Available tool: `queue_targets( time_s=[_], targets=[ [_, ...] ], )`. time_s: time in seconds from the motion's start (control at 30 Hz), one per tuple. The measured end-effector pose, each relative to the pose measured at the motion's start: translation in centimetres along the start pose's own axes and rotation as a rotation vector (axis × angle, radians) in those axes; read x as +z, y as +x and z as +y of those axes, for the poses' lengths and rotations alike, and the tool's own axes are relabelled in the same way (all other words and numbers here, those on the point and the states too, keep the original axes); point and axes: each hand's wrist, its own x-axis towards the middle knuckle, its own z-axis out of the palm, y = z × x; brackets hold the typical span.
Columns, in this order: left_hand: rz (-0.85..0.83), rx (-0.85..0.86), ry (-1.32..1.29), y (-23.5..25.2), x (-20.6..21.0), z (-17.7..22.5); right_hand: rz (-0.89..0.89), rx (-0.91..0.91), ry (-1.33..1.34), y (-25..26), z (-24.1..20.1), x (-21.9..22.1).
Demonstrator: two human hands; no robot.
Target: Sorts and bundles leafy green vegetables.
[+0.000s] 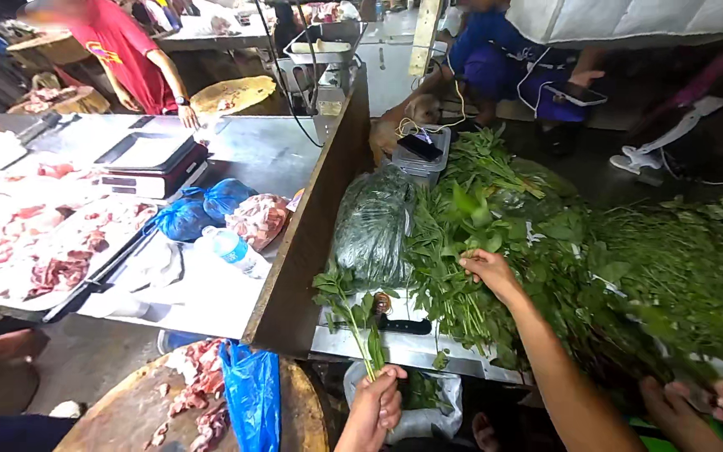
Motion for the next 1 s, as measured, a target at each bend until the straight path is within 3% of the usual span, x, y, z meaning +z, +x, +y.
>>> queue_targets(
  time_s=[0.2,0.33,0.43,0.63,0.8,1.0],
  targets=[
    [0.037,-0.035,0.065,1.4,1.4,0.6,0.009,0.181,-0.188,1.5,4.5,-1.4],
    [0.071,-0.04,0.043,1.6,1.2,-0.1,0.205,0.211,0.033,-0.3,5.5,-1.6],
    [0.097,-0.06,0.039,1.4,0.8,-0.7,0.223,0.294,0.072,-1.4,5.7,-1.1],
    [0.134,-0.052,0.028,1.4,0.5,-0.6,0.134,0.4,-0.196,-4.8,4.7,1.6],
    [0.148,-0.04,0.04,1.3,0.5,-0.5,0.014,0.528,-0.219,-4.4,6.2,4.7],
    [0.134,-0.041,0.039,1.0,0.1,-1.3,0.159,0.474,-0.069,-4.1,6.8,7.4]
  ],
)
